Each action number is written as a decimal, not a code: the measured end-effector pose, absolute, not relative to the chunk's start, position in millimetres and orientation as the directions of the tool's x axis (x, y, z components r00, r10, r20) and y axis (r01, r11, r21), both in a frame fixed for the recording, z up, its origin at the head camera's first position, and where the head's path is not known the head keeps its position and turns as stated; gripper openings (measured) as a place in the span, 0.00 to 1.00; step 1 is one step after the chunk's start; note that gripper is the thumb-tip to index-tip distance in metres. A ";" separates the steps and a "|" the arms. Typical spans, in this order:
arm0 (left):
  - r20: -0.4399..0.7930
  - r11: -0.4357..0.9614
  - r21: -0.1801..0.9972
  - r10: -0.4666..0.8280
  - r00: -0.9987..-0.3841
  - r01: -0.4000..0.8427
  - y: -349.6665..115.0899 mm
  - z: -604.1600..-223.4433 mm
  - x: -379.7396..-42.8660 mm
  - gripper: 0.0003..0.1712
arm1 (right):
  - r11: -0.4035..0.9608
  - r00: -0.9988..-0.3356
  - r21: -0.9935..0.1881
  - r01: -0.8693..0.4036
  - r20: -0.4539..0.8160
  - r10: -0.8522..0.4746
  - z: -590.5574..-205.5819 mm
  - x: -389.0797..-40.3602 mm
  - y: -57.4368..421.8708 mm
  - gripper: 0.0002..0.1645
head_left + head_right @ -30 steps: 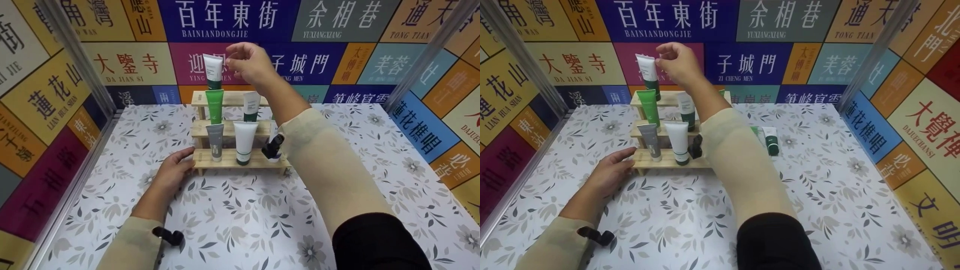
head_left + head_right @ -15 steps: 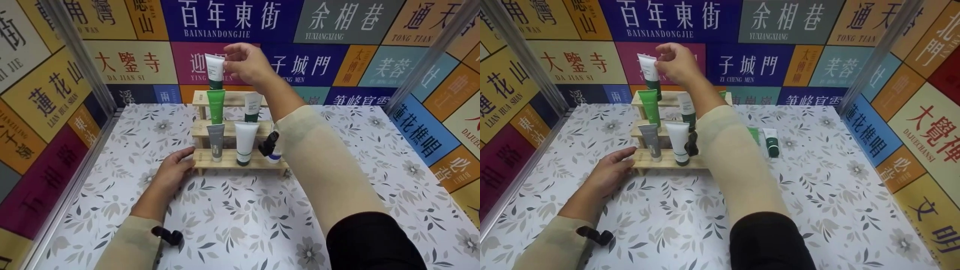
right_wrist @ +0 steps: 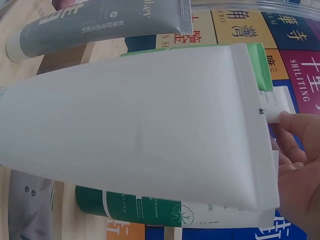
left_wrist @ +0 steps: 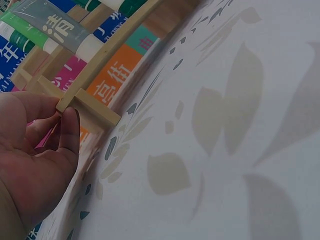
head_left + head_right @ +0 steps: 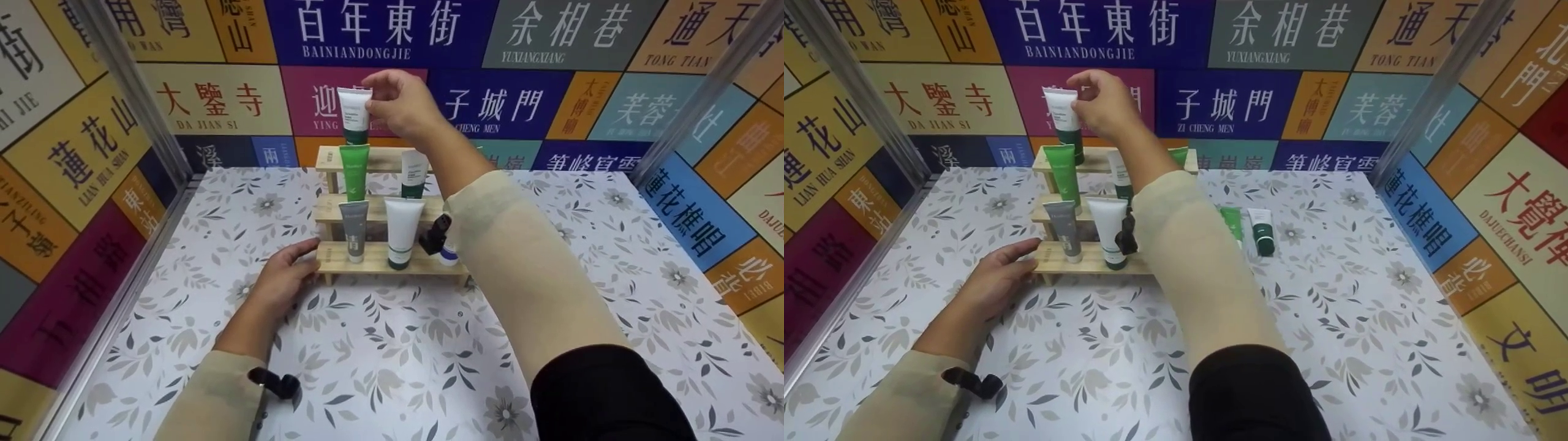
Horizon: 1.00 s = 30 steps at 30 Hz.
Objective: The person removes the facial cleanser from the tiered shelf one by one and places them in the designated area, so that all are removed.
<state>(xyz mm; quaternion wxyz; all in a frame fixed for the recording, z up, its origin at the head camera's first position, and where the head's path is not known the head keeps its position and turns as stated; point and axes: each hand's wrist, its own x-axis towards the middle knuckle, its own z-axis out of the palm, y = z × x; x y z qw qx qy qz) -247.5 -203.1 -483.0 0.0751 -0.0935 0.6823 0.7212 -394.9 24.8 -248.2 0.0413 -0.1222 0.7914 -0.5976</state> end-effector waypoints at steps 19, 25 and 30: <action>-0.265 -0.059 0.963 -0.013 -0.964 -0.264 -205.1 -482.6 -246.5 0.29 | 0.043 -0.970 -0.973 -0.225 0.220 -0.109 -231.1 -385.2 98.5 0.16; -0.271 -0.059 0.961 -0.023 -0.962 -0.269 -205.0 -481.2 -245.4 0.29 | 0.008 -0.971 -0.973 -0.231 0.230 -0.060 -230.6 -379.6 138.8 0.18; -0.265 -0.056 0.963 -0.021 -0.964 -0.264 -202.9 -480.2 -245.9 0.30 | -0.021 -0.970 -0.969 -0.245 0.245 0.001 -238.3 -374.1 177.1 0.18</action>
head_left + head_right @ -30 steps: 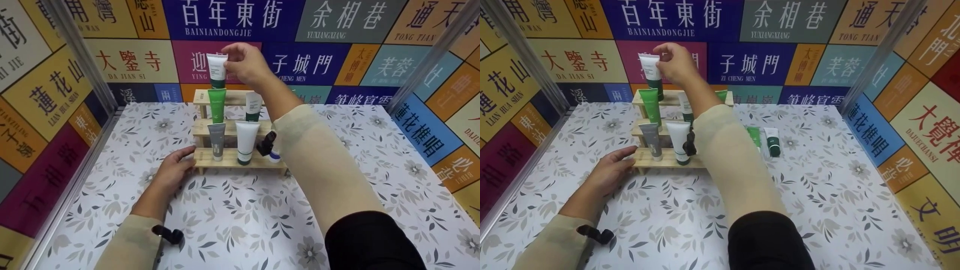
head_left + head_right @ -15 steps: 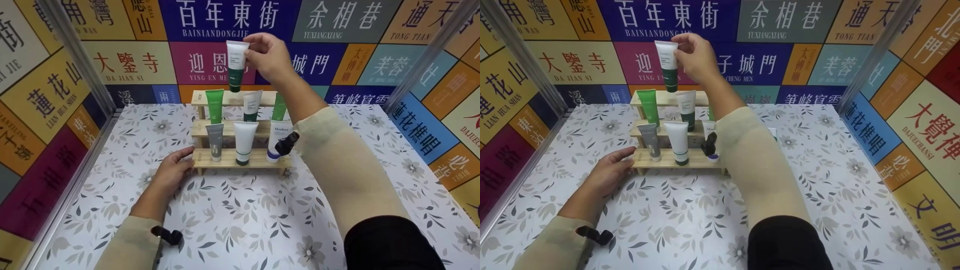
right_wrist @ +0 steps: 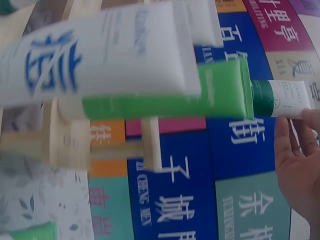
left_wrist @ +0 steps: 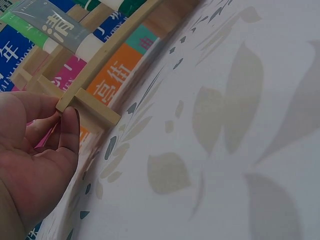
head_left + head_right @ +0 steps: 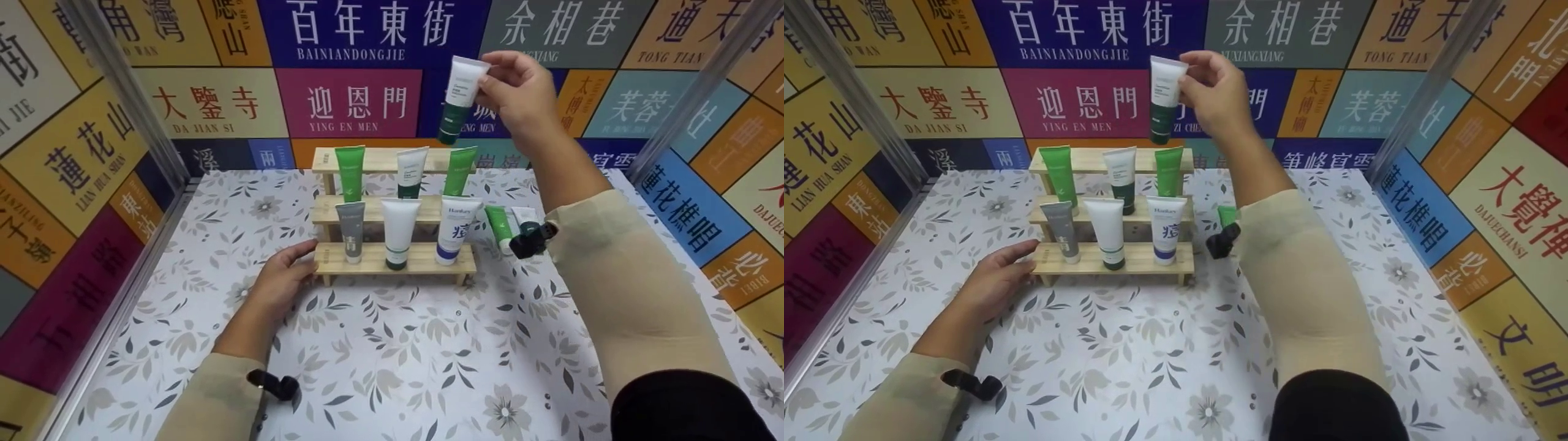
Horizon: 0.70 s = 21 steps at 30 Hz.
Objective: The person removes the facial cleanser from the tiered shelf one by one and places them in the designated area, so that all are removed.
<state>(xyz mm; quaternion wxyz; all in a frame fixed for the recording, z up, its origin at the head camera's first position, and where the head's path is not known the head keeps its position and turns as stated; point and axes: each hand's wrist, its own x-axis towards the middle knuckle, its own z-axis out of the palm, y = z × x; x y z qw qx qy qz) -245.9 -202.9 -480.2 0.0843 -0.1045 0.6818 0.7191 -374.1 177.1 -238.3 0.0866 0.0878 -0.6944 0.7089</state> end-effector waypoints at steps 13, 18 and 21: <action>-0.258 -0.074 0.964 -0.019 -0.966 -0.256 -203.6 -483.5 -246.9 0.31 | -0.108 -0.971 -0.966 -0.235 0.227 0.079 -281.6 -364.7 262.2 0.20; -0.261 -0.079 0.963 -0.016 -0.965 -0.259 -202.9 -482.4 -247.0 0.31 | -0.094 -0.980 -0.980 -0.173 0.162 0.115 -299.4 -359.8 283.5 0.21; -0.263 -0.080 0.962 -0.019 -0.965 -0.261 -202.8 -482.4 -247.5 0.31 | -0.095 -0.980 -0.983 -0.155 0.141 0.137 -308.7 -357.8 294.0 0.22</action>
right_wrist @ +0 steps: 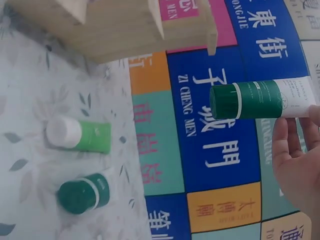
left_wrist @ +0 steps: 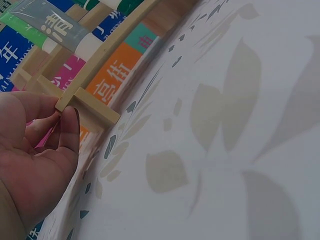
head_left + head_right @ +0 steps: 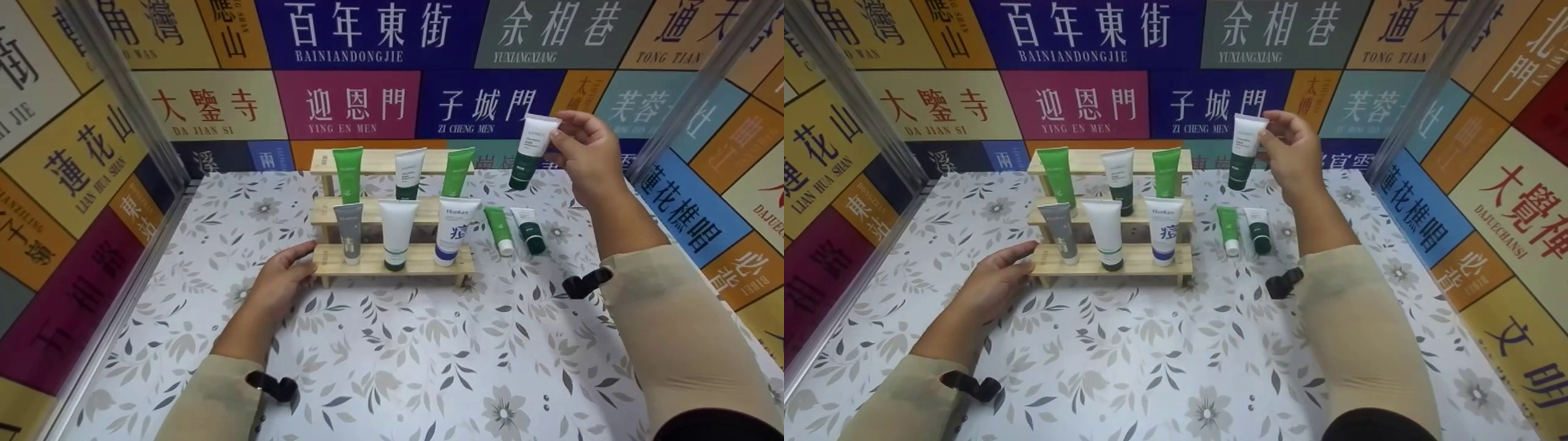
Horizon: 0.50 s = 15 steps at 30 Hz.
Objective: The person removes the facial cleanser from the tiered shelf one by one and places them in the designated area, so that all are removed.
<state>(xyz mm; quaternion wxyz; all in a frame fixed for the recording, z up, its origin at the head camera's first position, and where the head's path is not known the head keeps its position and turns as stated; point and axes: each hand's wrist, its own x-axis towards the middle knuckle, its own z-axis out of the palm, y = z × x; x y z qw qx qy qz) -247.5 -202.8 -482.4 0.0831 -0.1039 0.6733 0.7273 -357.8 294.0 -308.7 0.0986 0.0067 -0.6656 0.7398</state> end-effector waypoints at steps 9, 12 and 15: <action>-0.293 -0.075 0.954 -0.026 -0.956 -0.291 -203.3 -480.8 -247.3 0.30 | -0.077 -0.975 -0.991 -0.111 0.093 0.200 -329.3 -358.3 316.9 0.24; -0.295 -0.079 0.953 -0.027 -0.955 -0.292 -203.8 -480.9 -247.1 0.30 | -0.094 -0.975 -0.991 -0.091 0.070 0.212 -335.2 -358.7 325.4 0.24; -0.285 -0.076 0.956 -0.024 -0.958 -0.282 -203.0 -481.6 -246.7 0.30 | -0.098 -0.975 -0.991 -0.089 0.066 0.213 -342.2 -357.4 335.4 0.25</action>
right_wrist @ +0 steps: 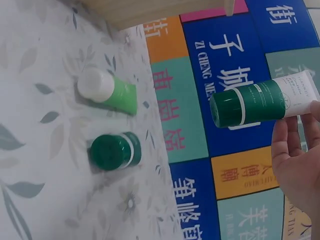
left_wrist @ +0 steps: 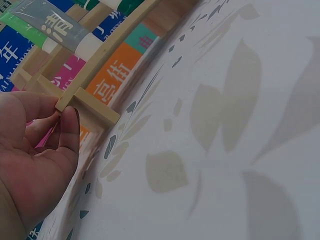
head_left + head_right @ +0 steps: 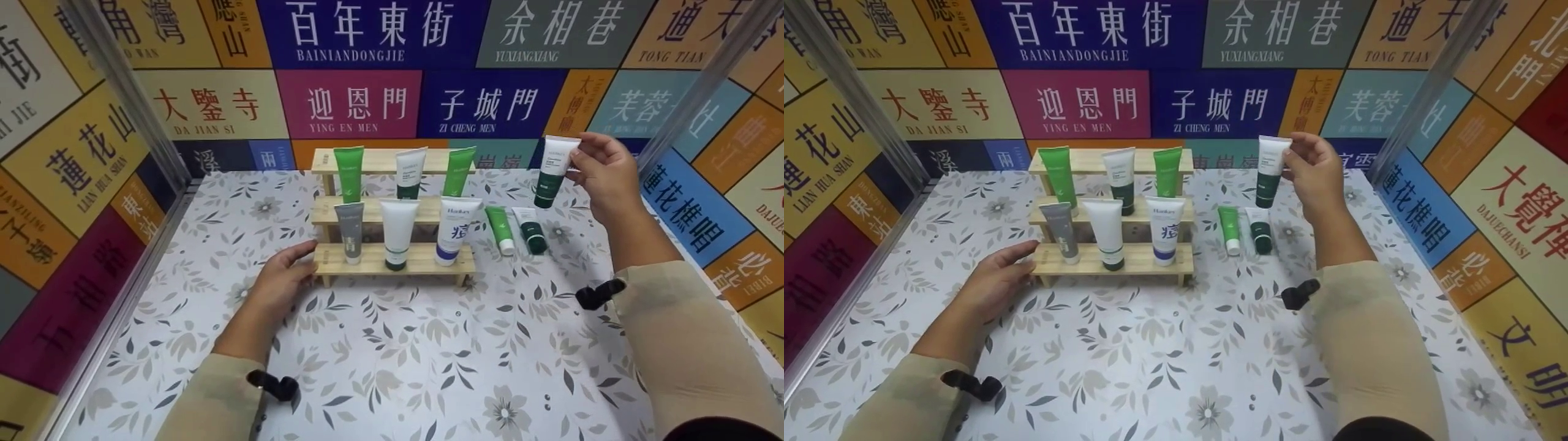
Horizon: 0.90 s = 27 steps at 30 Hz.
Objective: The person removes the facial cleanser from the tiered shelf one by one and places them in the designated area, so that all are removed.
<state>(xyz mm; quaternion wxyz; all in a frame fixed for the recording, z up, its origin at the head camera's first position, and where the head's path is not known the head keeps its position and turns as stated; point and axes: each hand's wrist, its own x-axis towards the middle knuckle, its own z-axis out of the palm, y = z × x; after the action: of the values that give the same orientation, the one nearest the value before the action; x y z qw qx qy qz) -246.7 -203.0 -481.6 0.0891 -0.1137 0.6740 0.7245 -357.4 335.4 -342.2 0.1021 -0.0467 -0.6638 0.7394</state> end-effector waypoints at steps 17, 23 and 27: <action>-0.300 -0.062 0.952 -0.024 -0.954 -0.298 -201.7 -482.4 -246.7 0.30 | -0.036 -0.960 -0.996 0.078 -0.085 0.268 -385.1 -354.4 387.9 0.24; -0.297 -0.064 0.953 -0.025 -0.955 -0.295 -201.5 -480.8 -245.7 0.30 | 0.033 -0.951 -0.988 0.154 -0.139 0.276 -404.1 -357.9 399.0 0.25; -0.291 -0.071 0.955 -0.028 -0.956 -0.288 -202.3 -480.7 -245.8 0.30 | 0.076 -0.947 -0.978 0.194 -0.167 0.274 -416.2 -361.3 402.9 0.26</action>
<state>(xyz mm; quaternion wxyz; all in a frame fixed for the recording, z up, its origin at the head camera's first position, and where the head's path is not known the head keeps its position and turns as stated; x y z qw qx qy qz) -245.8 -202.3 -480.7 0.0901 -0.1169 0.6757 0.7223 -361.3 402.9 -416.2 0.0302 -0.1598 -0.7329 0.6607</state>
